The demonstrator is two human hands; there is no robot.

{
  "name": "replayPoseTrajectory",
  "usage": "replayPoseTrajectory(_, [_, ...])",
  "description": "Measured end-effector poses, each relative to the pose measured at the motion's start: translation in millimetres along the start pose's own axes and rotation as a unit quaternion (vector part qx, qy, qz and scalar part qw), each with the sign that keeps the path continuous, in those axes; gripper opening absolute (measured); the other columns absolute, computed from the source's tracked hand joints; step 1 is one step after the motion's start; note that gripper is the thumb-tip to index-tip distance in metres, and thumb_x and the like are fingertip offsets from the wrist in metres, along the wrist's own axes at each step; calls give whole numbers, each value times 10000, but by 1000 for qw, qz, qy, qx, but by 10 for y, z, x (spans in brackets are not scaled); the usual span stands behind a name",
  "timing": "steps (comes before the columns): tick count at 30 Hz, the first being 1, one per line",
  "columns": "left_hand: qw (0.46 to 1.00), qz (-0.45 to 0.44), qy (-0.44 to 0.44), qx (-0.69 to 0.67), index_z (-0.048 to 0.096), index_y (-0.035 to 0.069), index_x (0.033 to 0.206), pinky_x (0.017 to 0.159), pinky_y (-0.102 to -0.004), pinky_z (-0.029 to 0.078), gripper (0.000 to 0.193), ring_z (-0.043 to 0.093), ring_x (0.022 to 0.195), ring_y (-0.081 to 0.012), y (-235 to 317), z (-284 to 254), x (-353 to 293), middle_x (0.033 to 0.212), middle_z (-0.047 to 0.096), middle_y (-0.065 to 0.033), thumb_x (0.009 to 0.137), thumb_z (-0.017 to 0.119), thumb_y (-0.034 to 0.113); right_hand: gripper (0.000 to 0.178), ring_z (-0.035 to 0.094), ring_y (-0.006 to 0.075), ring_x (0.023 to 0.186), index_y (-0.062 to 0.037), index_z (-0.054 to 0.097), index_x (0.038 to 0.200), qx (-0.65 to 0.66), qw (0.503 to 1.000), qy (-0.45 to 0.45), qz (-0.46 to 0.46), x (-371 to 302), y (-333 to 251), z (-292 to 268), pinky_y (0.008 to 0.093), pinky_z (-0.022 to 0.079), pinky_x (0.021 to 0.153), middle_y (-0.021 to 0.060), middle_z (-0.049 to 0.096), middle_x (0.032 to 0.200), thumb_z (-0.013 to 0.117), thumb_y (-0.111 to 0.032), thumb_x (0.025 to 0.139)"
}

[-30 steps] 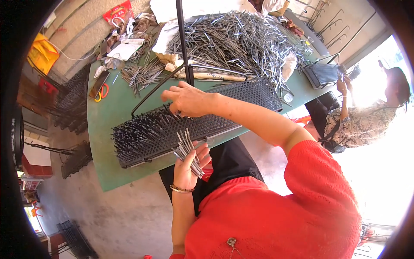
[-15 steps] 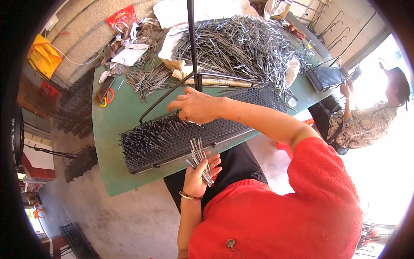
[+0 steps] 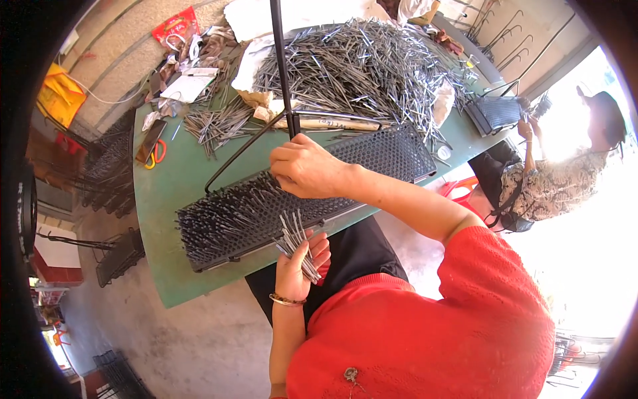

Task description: Picking metal pins from a large pile and inserting them into a grid-like template.

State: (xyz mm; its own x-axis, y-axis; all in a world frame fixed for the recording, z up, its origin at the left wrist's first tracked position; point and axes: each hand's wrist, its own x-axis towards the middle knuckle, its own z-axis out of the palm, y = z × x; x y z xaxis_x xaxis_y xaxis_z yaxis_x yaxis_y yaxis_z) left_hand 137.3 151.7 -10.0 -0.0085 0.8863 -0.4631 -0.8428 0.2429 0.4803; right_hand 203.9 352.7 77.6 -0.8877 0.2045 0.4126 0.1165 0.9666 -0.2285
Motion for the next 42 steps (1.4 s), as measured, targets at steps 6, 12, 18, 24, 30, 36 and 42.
replayPoseTrajectory(6, [1000,17,-1,12,450,6,1213,854,-415,530,291,599,1060,-247,-13,23,1,1174,583,-190,948,484,120,134,570,205,814,-55,629,887,-56,998,19,14,-215,-52,46,329,423,756,47,589,961,644,-88,758])
replayPoseTrajectory(12, [999,42,3,18,436,7,1232,845,-418,534,300,598,1056,-251,25,66,-56,1182,574,-200,955,463,117,170,603,244,727,-27,660,906,87,986,79,116,-310,-208,49,355,473,659,77,616,878,653,-165,806])
replayPoseTrajectory(18, [997,65,-16,42,424,-2,1260,841,-422,541,326,586,1076,-264,98,152,-116,1205,555,-208,960,449,124,290,634,161,618,22,669,802,438,847,-68,294,-449,-406,177,304,490,572,125,645,659,663,-266,831])
replayPoseTrajectory(24, [999,48,4,8,423,-23,1268,810,-419,560,345,589,1081,-298,61,102,-102,1199,560,-218,958,465,122,227,568,59,637,5,678,930,419,849,-102,306,-432,-274,241,254,458,549,52,645,686,656,-210,859])
replayPoseTrajectory(30, [998,49,10,32,433,-6,1246,875,-422,521,321,571,1111,-281,33,28,-80,1227,544,-219,960,445,140,189,642,167,644,3,650,931,368,881,131,266,-93,-374,216,297,502,601,113,666,734,664,-158,832])
replayPoseTrajectory(36, [998,50,29,0,446,6,1218,873,-422,522,297,585,1088,-287,16,-10,-78,1206,556,-231,954,457,140,173,644,293,698,-13,640,928,283,920,188,196,14,-314,417,351,505,622,138,656,783,660,-149,824])
replayPoseTrajectory(42, [998,61,34,0,462,14,1198,840,-411,539,277,605,1053,-277,-17,-38,-69,1193,566,-231,950,459,138,161,623,340,735,-26,637,923,259,929,201,174,-21,-278,498,390,497,640,139,653,808,659,-143,815])
